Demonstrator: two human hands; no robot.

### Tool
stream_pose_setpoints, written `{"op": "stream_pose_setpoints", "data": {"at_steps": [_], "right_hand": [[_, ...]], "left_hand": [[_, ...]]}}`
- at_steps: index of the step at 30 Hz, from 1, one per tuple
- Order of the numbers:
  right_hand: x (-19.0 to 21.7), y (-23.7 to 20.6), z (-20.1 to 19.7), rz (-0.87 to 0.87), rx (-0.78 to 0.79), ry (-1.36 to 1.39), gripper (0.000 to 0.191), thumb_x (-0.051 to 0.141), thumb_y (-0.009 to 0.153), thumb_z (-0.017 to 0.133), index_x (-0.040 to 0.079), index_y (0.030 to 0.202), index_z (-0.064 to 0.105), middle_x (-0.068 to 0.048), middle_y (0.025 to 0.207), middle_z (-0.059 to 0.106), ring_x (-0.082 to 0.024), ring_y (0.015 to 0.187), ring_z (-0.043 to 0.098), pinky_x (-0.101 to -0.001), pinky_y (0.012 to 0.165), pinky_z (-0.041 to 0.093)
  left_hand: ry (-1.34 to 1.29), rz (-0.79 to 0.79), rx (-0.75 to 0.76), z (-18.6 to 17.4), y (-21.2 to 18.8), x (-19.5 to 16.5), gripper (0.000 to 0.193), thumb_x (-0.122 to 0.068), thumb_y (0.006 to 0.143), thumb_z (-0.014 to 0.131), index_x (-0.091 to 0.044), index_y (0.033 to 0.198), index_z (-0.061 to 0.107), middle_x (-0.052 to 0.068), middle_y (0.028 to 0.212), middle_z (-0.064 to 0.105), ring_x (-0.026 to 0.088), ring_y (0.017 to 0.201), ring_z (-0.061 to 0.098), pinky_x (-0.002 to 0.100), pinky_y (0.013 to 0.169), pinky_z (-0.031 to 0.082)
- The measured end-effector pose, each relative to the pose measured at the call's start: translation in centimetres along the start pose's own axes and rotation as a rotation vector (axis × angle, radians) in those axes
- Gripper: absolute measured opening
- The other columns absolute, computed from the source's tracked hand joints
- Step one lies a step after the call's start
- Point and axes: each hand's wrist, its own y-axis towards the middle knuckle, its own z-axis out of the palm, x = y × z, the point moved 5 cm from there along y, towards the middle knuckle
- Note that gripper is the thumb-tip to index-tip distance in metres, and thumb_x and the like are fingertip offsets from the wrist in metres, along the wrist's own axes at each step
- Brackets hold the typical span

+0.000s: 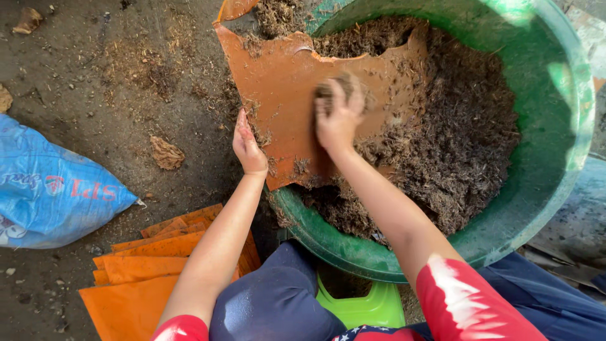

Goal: The person sits on a small stool and uses their hands to rub a dark fibrous material onto orange and brown rectangular plates. They repeatedly wipe the plates, flip them over to clean both sides, and place them into a green basin filled with the fibrous material.

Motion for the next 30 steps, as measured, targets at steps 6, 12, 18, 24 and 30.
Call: {"op": "stream_pose_setpoints", "data": {"at_steps": [6,12,18,24,30], "right_hand": [[11.5,3.0,3.2,-0.521,-0.018,-0.063,0.054,0.041,0.095,0.075,0.035,0.146,0.056,-0.014,0.166,0.022,-0.041,0.154,0.013,-0.0751,0.118,-0.001],[10.7,-7.2,3.5,-0.686,0.056,0.009,0.047,0.037,0.095,0.075,0.035,0.14,0.062,-0.01,0.164,0.03,-0.037,0.157,0.025,-0.0764,0.122,0.006],[2.7,-15.3,0.9,-0.559,0.171,-0.057,0.059,0.037,0.078,0.083,0.036,0.134,0.064,-0.013,0.156,0.039,-0.042,0.15,0.021,-0.0797,0.112,0.004],[-12.4,-10.0,-6.3,0.009,-0.138,-0.028,0.042,0.013,0.095,0.071,0.031,0.131,0.062,-0.019,0.155,0.039,-0.038,0.144,0.034,-0.0529,0.121,0.029],[-14.7,-6.2,-9.4,0.291,-0.266,-0.114,0.034,0.021,0.108,0.06,0.015,0.14,0.052,-0.025,0.147,0.035,-0.042,0.135,0.035,-0.0639,0.111,0.026]], "left_hand": [[0.081,-0.041,-0.012,-0.1,0.0,-0.1,0.092,-0.066,0.104,0.043,0.01,0.155,0.037,0.023,0.162,0.039,0.033,0.155,0.034,0.045,0.13,0.024],[-0.259,-0.28,-0.018,-0.7,0.6,-0.5,0.089,-0.066,0.102,0.037,0.009,0.148,0.047,0.021,0.154,0.049,0.033,0.143,0.048,0.047,0.122,0.037],[-0.036,-0.184,-0.05,-1.3,0.3,0.4,0.058,-0.033,0.108,0.058,0.009,0.146,0.048,0.016,0.144,0.056,0.022,0.132,0.054,0.037,0.116,0.042],[0.105,-0.109,-0.169,-2.0,0.2,2.1,0.052,-0.025,0.109,0.057,0.01,0.146,0.048,0.014,0.145,0.058,0.018,0.133,0.055,0.033,0.116,0.043],[0.233,-0.082,-0.18,-2.4,0.5,2.0,0.052,-0.027,0.108,0.058,0.01,0.145,0.049,0.016,0.146,0.058,0.02,0.134,0.055,0.034,0.117,0.043]]}}
